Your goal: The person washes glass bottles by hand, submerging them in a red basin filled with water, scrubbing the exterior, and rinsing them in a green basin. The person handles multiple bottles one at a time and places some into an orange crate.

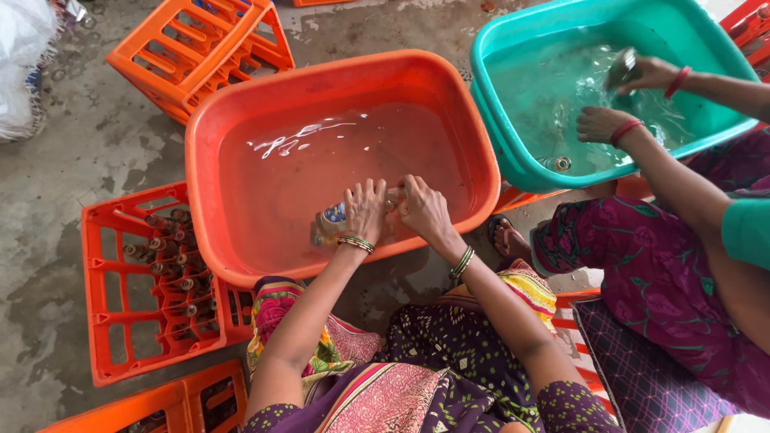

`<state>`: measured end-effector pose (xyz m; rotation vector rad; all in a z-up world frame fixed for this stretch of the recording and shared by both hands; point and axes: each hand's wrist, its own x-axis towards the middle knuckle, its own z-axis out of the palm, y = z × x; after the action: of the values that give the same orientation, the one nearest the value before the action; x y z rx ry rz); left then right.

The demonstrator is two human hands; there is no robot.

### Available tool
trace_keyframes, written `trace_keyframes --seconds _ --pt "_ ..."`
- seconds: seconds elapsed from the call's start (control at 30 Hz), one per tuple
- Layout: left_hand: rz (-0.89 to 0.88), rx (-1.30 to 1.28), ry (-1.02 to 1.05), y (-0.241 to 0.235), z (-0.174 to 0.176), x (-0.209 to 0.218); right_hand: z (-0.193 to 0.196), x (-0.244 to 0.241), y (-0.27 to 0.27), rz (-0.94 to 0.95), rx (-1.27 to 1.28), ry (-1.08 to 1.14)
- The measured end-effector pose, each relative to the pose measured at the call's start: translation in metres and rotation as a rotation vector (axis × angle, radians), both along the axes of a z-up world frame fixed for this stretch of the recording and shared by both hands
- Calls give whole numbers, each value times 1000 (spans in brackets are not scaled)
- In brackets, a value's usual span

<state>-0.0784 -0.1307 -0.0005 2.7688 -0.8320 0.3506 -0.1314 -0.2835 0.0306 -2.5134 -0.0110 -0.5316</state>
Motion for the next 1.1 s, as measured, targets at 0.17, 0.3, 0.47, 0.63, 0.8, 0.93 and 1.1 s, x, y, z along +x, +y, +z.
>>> trace_keyframes --seconds 0.17,0.3,0.47,0.63,0.8,0.93,1.1 --pt "-9 -47 32 5 13 2 -16 2 -28 125 431 66" --pt "17 -396 160 10 18 3 -38 6 -25 341 994 374" --pt "12 -1185 751 5 -5 15 -60 10 10 560 875 383" --pt "-176 -1203 798 20 -11 42 -41 12 17 306 724 186" --pt "-102 -839 168 46 43 47 -22 2 14 378 1058 460" --pt "-224 -655 51 74 78 46 -19 -3 15 440 852 425" --pt "-265 -461 -79 94 70 45 -4 -6 20 427 493 366"
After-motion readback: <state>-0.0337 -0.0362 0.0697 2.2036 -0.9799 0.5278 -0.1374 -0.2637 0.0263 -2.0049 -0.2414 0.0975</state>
